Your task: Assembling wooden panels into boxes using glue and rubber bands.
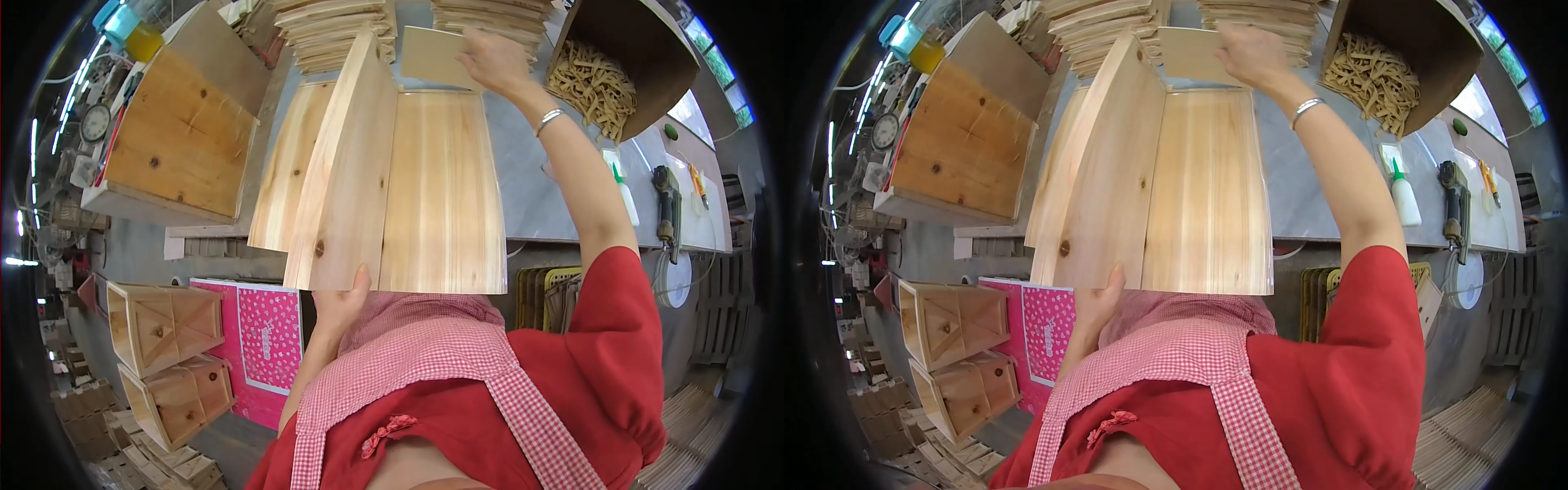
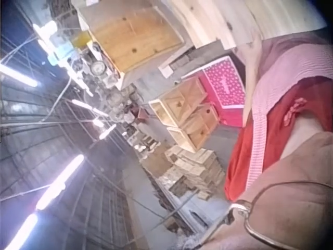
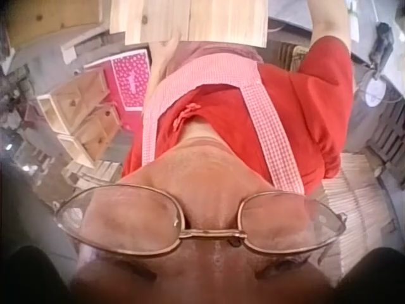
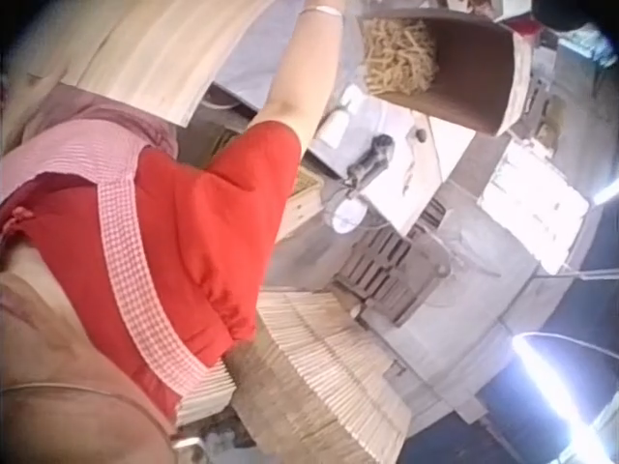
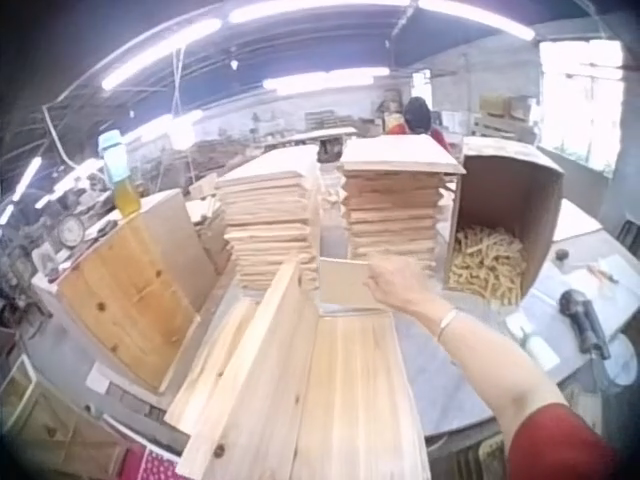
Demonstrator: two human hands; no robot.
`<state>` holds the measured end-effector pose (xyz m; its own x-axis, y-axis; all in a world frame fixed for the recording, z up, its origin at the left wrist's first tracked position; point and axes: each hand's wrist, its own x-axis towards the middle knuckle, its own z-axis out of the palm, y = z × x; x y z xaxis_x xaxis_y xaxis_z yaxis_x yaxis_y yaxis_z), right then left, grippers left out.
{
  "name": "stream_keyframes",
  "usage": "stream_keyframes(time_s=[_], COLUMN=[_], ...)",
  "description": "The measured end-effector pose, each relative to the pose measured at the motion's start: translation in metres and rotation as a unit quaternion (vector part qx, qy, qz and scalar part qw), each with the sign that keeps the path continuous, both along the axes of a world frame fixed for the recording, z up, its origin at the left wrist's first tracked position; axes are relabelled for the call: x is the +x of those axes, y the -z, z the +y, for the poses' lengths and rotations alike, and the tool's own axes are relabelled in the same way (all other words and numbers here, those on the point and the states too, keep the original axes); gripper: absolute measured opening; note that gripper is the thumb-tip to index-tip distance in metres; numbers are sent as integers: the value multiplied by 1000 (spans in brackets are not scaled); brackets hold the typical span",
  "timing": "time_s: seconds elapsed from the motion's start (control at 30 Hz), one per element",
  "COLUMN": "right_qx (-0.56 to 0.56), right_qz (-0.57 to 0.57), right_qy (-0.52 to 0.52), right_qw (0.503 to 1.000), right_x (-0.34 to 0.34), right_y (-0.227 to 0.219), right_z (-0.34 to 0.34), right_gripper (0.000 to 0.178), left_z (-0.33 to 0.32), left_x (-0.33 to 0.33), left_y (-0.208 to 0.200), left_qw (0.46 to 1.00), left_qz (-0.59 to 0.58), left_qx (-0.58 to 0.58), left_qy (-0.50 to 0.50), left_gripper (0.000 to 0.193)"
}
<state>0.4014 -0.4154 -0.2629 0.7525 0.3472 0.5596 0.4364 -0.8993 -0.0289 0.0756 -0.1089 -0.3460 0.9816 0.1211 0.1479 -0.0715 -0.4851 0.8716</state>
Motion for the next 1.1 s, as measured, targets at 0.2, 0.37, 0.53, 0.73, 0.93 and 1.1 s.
stream_keyframes(time_s=[0.2,0.37,0.53,0.73,0.93,1.1], right_qx=[-2,-25,-38,-65,-44,-38], right_qz=[19,32,42,80,49,50], right_qy=[-42,-43,-42,-36,-45,-73], right_qw=[999,998,998,994,997,995], right_x=[13,17,27,47,67,56], right_y=[10,14,18,9,11,8], right_z=[14,16,20,26,25,21], right_gripper=[27,27,29,32,27,26], left_z=[-1,1,1,3,0,6], left_x=[-2,1,2,2,1,-8], left_y=[-3,-2,-6,-1,-14,-4], left_qw=[999,1000,999,1000,999,994], left_qz=[1,-5,23,-3,31,10], left_qx=[-32,-27,-39,-21,-13,103], left_qy=[-11,-2,-4,-2,18,33], left_gripper=[29,30,30,27,26,35])
